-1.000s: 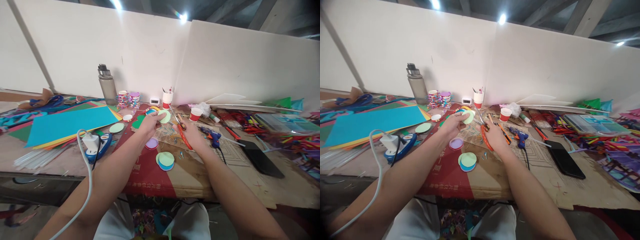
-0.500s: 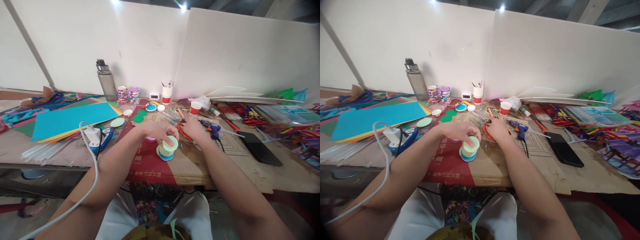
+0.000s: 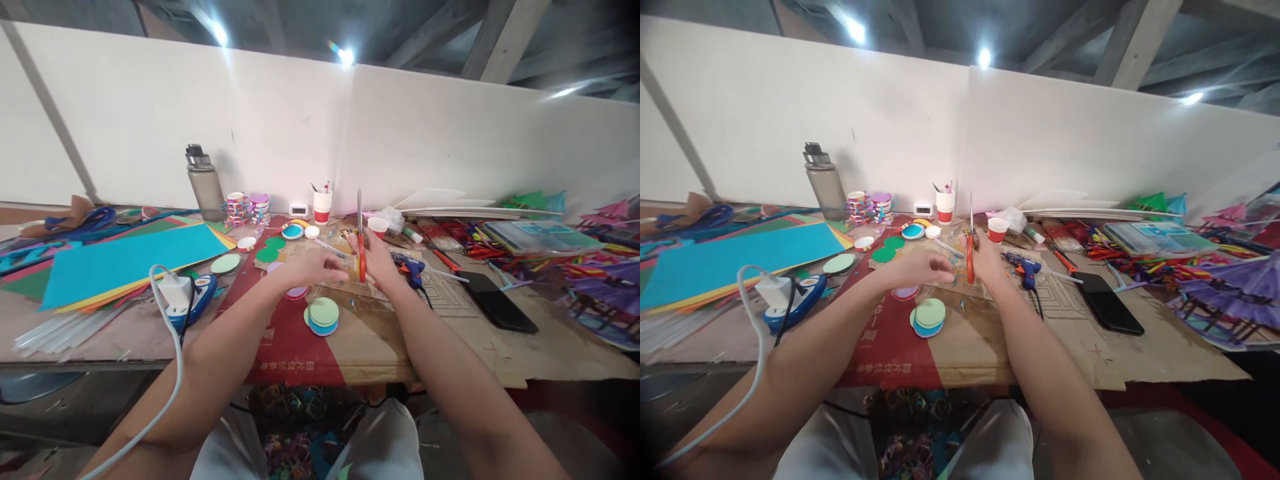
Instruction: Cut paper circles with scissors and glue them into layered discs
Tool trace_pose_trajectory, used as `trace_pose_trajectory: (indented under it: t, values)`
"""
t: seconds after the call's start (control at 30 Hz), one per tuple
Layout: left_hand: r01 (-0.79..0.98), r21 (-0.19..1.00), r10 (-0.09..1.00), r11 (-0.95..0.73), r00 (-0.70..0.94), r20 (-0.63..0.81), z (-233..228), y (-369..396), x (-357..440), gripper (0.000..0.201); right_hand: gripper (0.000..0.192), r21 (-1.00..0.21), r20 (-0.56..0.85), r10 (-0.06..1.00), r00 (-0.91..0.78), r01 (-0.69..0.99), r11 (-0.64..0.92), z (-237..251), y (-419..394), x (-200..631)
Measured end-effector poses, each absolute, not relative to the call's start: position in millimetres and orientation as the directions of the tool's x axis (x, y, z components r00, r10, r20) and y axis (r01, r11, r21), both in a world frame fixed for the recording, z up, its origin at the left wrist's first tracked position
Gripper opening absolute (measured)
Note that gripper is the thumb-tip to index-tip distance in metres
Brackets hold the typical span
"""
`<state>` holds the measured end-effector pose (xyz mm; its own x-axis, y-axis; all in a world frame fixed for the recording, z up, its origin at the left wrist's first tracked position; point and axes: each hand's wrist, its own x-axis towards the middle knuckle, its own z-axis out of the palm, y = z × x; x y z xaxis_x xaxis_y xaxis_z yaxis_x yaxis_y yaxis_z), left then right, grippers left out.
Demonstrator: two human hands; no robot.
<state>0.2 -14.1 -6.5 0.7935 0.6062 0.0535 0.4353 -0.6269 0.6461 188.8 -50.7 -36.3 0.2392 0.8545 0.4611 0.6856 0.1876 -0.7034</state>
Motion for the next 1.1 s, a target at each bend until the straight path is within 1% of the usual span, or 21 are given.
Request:
trace_pose_trajectory:
  t: [0.07,0.1,0.13,0.17,0.2,0.23,0.27,0.33,0.4,0.47,0.5,0.57,0.6,0.63,0.7,0.77,0.83,0.93,1.0,1.03,1.1]
  values:
    - [0.346,0.784,0.744,-0.516,0.635,0.209,-9,-16,5,0.033,0.047,-0.768,0.458,0.867,0.198,0.579,0.274,-34,-53,181]
    - [0.252,0.86,0.792,-0.444,0.559,0.246,-11,-18,8,0.035,0.046,-0.783,0.449,0.876,0.176,0.551,0.29,-33,-55,175]
    - [0.131,0.931,0.825,-0.341,0.516,0.23,-13,-20,11,0.039,0.043,-0.787,0.437,0.887,0.15,0.542,0.296,-32,-57,170]
    - [0.003,0.979,0.844,-0.206,0.507,0.176,-16,-23,15,0.042,0.039,-0.776,0.429,0.893,0.139,0.563,0.285,-32,-59,164]
    - [-0.101,0.993,0.839,-0.056,0.535,0.102,-18,-26,18,0.045,0.038,-0.763,0.426,0.894,0.139,0.587,0.272,-32,-61,157]
    - [-0.163,0.984,0.824,0.075,0.566,0.031,-20,-28,21,0.044,0.042,-0.752,0.421,0.896,0.141,0.607,0.257,-31,-63,151]
    - [-0.221,0.96,0.828,0.172,0.561,-0.02,-21,-30,24,0.042,0.046,-0.736,0.415,0.896,0.161,0.638,0.226,-31,-65,145]
    - [-0.327,0.896,0.856,0.3,0.507,-0.102,-22,-31,27,0.031,0.058,-0.733,0.399,0.909,0.121,0.639,0.236,-28,-69,136]
    - [-0.419,0.832,0.89,0.364,0.421,-0.177,-21,-29,29,0.021,0.066,-0.736,0.373,0.928,0.022,0.615,0.281,-24,-71,133]
    - [-0.505,0.774,0.909,0.382,0.358,-0.214,-18,-23,27,0.017,0.063,-0.727,0.387,0.922,-0.025,0.607,0.321,-17,-71,135]
    - [-0.551,0.744,0.916,0.378,0.337,-0.216,-16,-20,25,0.019,0.056,-0.714,0.418,0.908,-0.002,0.617,0.33,-14,-70,138]
    - [-0.651,0.675,0.934,0.348,0.3,-0.192,-12,-11,19,0.027,0.033,-0.679,0.481,0.874,0.074,0.662,0.317,-11,-69,148]
    - [-0.697,0.64,0.945,0.324,0.273,-0.18,-10,-7,15,0.03,0.023,-0.659,0.486,0.869,0.097,0.693,0.291,-11,-68,153]
    - [-0.741,0.606,0.957,0.289,0.238,-0.165,-7,-3,11,0.032,0.018,-0.634,0.457,0.885,0.086,0.73,0.256,-12,-68,160]
    - [-0.8,0.559,0.975,0.218,0.153,-0.16,-3,4,2,0.031,0.022,-0.61,0.321,0.946,0.053,0.775,0.164,-22,-69,171]
    - [-0.836,0.514,0.973,0.191,0.093,-0.21,2,9,-6,0.03,0.025,-0.546,0.177,0.983,0.044,0.835,0.061,-37,-70,182]
    - [-0.865,0.464,0.964,0.19,0.075,-0.255,4,13,-12,0.029,0.022,-0.452,0.154,0.985,0.081,0.892,-0.003,-52,-68,190]
    - [-0.882,0.425,0.957,0.201,0.086,-0.276,6,15,-17,0.03,0.011,-0.381,0.235,0.963,0.135,0.924,-0.037,-68,-60,197]
    - [-0.885,0.42,0.956,0.204,0.088,-0.279,6,16,-18,0.031,0.011,-0.375,0.307,0.945,0.11,0.927,0.014,-71,-50,198]
    - [-0.886,0.417,0.956,0.201,0.086,-0.279,6,16,-18,0.032,0.014,-0.378,0.346,0.937,0.057,0.922,0.083,-70,-44,196]
    - [-0.891,0.411,0.958,0.192,0.081,-0.274,8,16,-18,0.031,0.022,-0.372,0.423,0.899,-0.11,0.884,0.283,-67,-30,187]
